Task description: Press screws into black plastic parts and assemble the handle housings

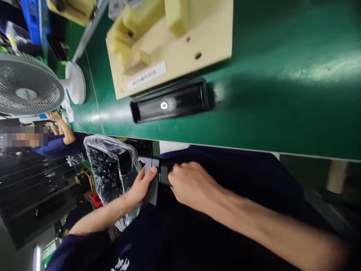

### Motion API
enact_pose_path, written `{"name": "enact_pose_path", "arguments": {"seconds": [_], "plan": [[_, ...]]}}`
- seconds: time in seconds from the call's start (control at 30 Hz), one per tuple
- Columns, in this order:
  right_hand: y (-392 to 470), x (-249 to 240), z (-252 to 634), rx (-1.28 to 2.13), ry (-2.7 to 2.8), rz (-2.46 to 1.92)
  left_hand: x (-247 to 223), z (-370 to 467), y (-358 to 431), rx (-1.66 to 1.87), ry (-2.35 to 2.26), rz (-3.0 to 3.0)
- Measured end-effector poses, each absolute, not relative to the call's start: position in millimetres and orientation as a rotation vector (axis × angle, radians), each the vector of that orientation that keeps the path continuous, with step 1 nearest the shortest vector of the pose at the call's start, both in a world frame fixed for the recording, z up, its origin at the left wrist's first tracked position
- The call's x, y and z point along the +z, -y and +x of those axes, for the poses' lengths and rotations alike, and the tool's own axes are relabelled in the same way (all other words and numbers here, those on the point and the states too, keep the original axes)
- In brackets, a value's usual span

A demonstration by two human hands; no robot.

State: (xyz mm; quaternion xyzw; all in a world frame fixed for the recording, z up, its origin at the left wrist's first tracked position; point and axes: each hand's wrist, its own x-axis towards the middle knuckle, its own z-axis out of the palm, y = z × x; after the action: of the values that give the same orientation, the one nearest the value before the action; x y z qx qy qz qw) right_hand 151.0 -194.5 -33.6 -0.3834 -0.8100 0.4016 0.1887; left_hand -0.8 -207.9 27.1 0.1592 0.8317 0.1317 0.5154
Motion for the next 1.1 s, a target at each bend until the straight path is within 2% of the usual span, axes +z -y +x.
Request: {"name": "enact_pose_path", "arguments": {"seconds": [0.43,0.73,0.87,1.03,1.1], "plan": [[194,-31,132,1.442,2.68,-0.82,32,-21,234,0.113,-2.085,0.239],[203,-34,113,1.559,2.775,-0.922,22,-32,239,0.188,-1.993,0.152],[203,-37,109,1.514,2.882,-0.894,15,-34,234,0.162,-1.992,0.106],[196,-49,105,1.18,3.147,-0.724,7,-35,229,0.09,-1.867,-0.125],[191,-51,102,1.169,3.192,-0.614,5,-37,228,0.064,-1.827,-0.185]]}}
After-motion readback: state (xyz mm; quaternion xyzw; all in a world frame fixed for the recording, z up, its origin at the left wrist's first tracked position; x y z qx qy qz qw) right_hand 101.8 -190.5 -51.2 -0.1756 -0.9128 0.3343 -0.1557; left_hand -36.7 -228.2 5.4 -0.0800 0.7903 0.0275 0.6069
